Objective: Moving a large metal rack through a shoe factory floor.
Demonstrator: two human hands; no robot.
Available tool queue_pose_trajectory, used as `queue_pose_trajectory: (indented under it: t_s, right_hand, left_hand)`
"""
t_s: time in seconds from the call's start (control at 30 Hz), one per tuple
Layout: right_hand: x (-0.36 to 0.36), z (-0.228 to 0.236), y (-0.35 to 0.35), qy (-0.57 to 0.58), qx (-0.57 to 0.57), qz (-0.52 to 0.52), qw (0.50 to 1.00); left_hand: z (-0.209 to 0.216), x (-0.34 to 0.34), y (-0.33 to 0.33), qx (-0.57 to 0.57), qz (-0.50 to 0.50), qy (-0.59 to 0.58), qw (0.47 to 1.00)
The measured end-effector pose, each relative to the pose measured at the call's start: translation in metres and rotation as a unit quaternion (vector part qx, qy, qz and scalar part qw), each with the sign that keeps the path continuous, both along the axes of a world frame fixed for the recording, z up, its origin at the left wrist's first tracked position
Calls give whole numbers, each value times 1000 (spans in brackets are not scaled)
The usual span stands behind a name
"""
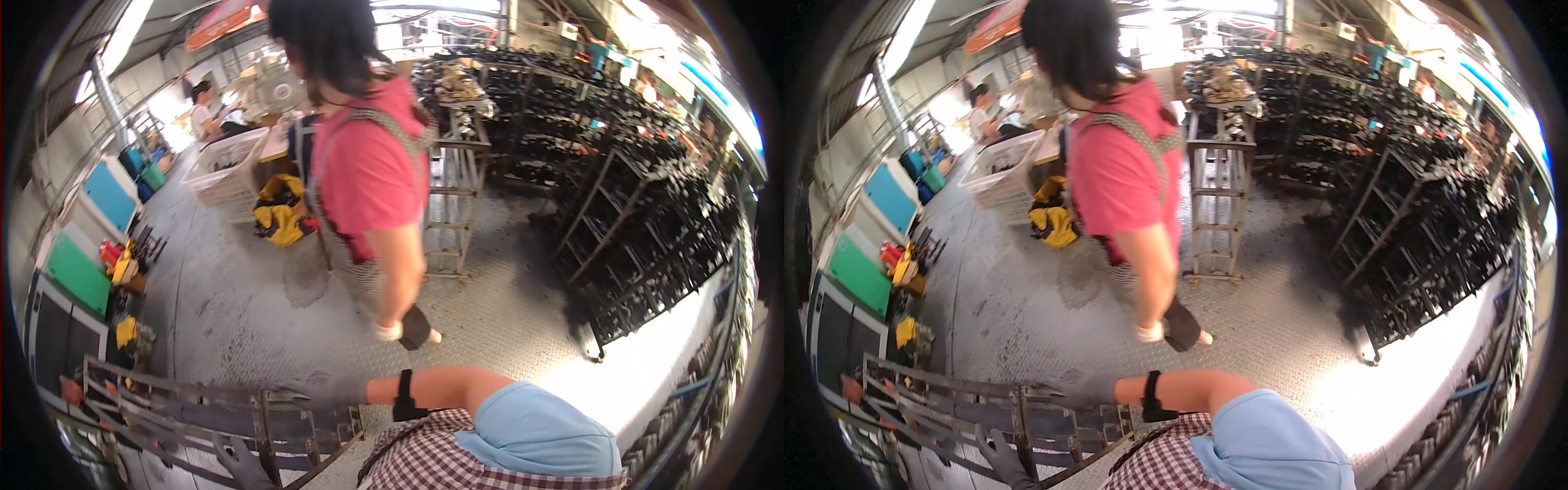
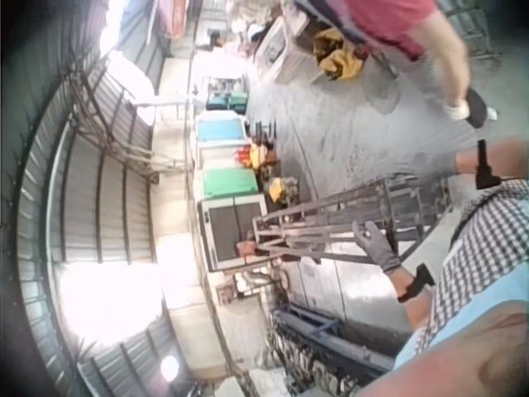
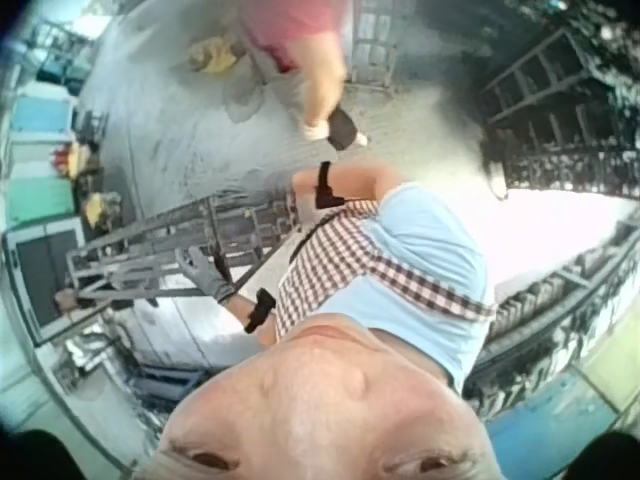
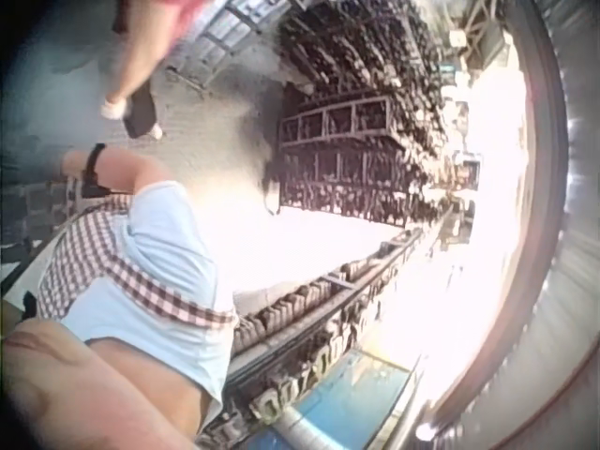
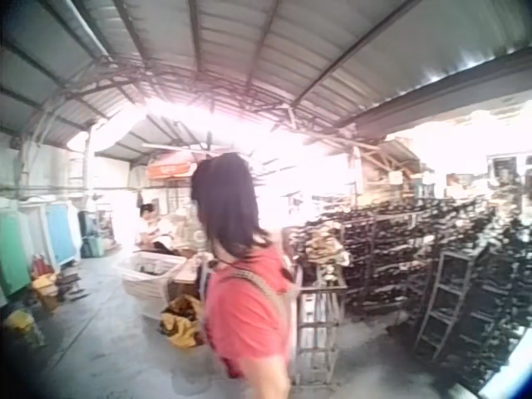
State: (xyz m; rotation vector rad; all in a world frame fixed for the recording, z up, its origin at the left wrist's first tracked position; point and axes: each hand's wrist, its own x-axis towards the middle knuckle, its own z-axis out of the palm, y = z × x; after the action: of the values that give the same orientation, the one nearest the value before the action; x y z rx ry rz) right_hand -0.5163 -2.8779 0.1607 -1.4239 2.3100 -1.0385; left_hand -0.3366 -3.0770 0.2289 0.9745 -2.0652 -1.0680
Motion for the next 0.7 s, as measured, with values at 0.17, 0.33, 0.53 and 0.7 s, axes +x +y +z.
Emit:
queue_pose_trajectory:
  t_s: [0.17,0.33,0.53,0.7]
  right_hand:
    - [-3,-58,147,-180,190,-101,960]
    - [25,-112,294,-251,237,-317,883]
    - [64,-164,389,-292,210,-494,792]
    - [102,-201,424,-544,88,-581,599]
  left_hand:
    - [36,13,35,-241,-81,-104,962]
    - [48,14,51,-295,-205,-68,931]
    - [65,-29,64,-268,-216,-66,936]
    - [63,-72,60,-228,-226,-172,931]
